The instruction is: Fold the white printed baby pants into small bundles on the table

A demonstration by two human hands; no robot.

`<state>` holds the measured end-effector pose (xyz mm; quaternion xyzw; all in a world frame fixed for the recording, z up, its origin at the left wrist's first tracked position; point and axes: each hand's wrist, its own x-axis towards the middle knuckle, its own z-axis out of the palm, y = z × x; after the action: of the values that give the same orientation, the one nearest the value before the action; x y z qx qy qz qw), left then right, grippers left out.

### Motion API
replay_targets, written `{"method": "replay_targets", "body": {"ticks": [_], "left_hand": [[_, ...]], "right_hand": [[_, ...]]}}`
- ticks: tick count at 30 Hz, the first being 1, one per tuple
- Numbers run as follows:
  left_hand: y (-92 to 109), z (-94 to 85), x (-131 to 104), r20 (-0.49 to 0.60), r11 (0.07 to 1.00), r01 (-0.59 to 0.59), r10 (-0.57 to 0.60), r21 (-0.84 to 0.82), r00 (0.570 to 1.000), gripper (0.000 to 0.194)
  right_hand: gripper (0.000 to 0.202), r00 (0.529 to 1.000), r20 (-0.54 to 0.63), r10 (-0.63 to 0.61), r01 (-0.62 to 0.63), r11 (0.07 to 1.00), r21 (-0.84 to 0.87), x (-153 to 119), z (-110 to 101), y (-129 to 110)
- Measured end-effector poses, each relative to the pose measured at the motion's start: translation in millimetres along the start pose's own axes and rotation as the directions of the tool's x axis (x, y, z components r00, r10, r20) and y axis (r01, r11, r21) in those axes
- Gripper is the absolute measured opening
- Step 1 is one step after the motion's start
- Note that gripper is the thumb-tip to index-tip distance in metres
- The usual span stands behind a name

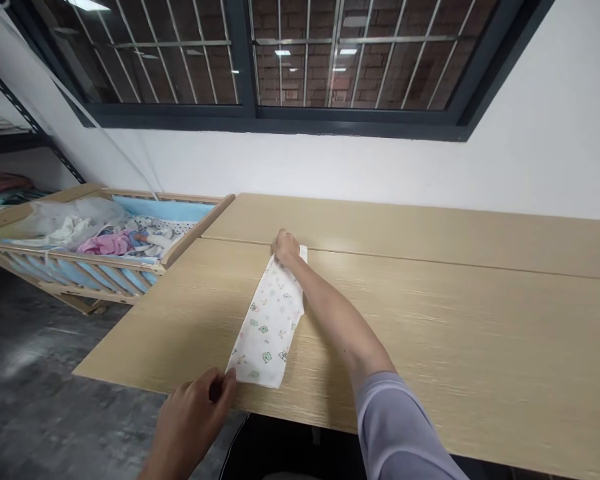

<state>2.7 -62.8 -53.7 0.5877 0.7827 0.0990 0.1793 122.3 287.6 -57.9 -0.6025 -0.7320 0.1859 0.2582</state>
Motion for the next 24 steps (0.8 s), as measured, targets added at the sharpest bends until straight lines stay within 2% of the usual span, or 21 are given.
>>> {"method": "replay_targets", "body": {"ticks": [2,3,4,5,6,7,8,9,10,12,15,17,18,20,22,24], "left_hand": [[-1.1,-0.1,-3.7,-0.111,0.998,0.027,-0.021,0.05,0.994,0.041],[-1.3,0.0,-6.4,-0.2,0.998,-0.006,0.017,0.055,0.98,0.039],[-1.3,0.4,-9.3,-0.297,0.995,-0.081,0.093,0.054,0.95,0.037],[-0.9,1.5,-12.4,-0.389,0.981,-0.187,0.195,0.058,0.9,0.032],[-0.1,3.6,-15.5,-0.464,0.949,-0.306,0.305,0.076,0.832,0.024],[0.7,7.1,-18.3,-0.512,0.905,-0.411,0.406,0.109,0.757,0.016],[1.5,12.2,-20.7,-0.533,0.859,-0.488,0.487,0.153,0.692,0.02],[1.9,18.9,-22.7,-0.533,0.824,-0.528,0.547,0.205,0.646,0.031],[1.7,27.0,-24.3,-0.52,0.8,-0.54,0.589,0.263,0.619,0.041],[-1.1,46.2,-26.4,-0.479,0.775,-0.512,0.631,0.369,0.61,0.054],[-8.6,72.6,-28.4,-0.457,0.771,-0.441,0.631,0.46,0.627,0.056],[-11.3,81.7,-30.1,-0.457,0.764,-0.429,0.637,0.481,0.621,0.053],[-10.8,83.3,-31.1,-0.453,0.761,-0.432,0.641,0.485,0.62,0.052],[-6.4,82.3,-33.2,-0.45,0.772,-0.429,0.626,0.469,0.636,0.054],[0.3,79.2,-35.1,-0.455,0.802,-0.413,0.589,0.432,0.668,0.056],[5.5,76.5,-36.3,-0.459,0.824,-0.399,0.559,0.403,0.69,0.059]], "right_hand": [[0.018,1.0,0.006,-0.02,0.02,1.0,-0.02,-5.9,-2.6,-4.0],[0.019,0.998,0.005,-0.056,0.056,0.998,-0.028,-11.2,-5.5,-6.8],[0.02,0.993,0.004,-0.12,0.12,0.992,-0.032,-18.6,-9.3,-10.1],[0.023,0.978,0.009,-0.21,0.21,0.977,-0.029,-28.7,-14.0,-13.9],[0.027,0.947,0.026,-0.32,0.32,0.947,-0.018,-41.7,-19.5,-17.9],[0.032,0.899,0.058,-0.435,0.435,0.9,0.004,-57.6,-25.6,-22.1],[0.038,0.836,0.103,-0.538,0.538,0.842,0.036,-76.1,-32.0,-26.2],[0.045,0.765,0.165,-0.622,0.619,0.782,0.077,-96.4,-38.2,-29.7],[0.052,0.695,0.234,-0.68,0.675,0.729,0.116,-117.7,-43.7,-32.5],[0.061,0.541,0.367,-0.757,0.753,0.63,0.189,-159.0,-51.4,-34.5],[0.065,0.317,0.471,-0.823,0.827,0.483,0.287,-203.8,-51.8,-27.9],[0.062,0.235,0.497,-0.836,0.844,0.429,0.323,-216.5,-46.4,-19.3],[0.061,0.221,0.505,-0.835,0.844,0.423,0.329,-217.6,-42.9,-14.6],[0.062,0.231,0.521,-0.822,0.835,0.442,0.327,-210.8,-36.4,-5.6],[0.063,0.283,0.544,-0.79,0.814,0.498,0.3,-194.4,-31.0,2.3],[0.065,0.359,0.57,-0.739,0.781,0.573,0.25,-171.2,-26.4,9.8]]}}
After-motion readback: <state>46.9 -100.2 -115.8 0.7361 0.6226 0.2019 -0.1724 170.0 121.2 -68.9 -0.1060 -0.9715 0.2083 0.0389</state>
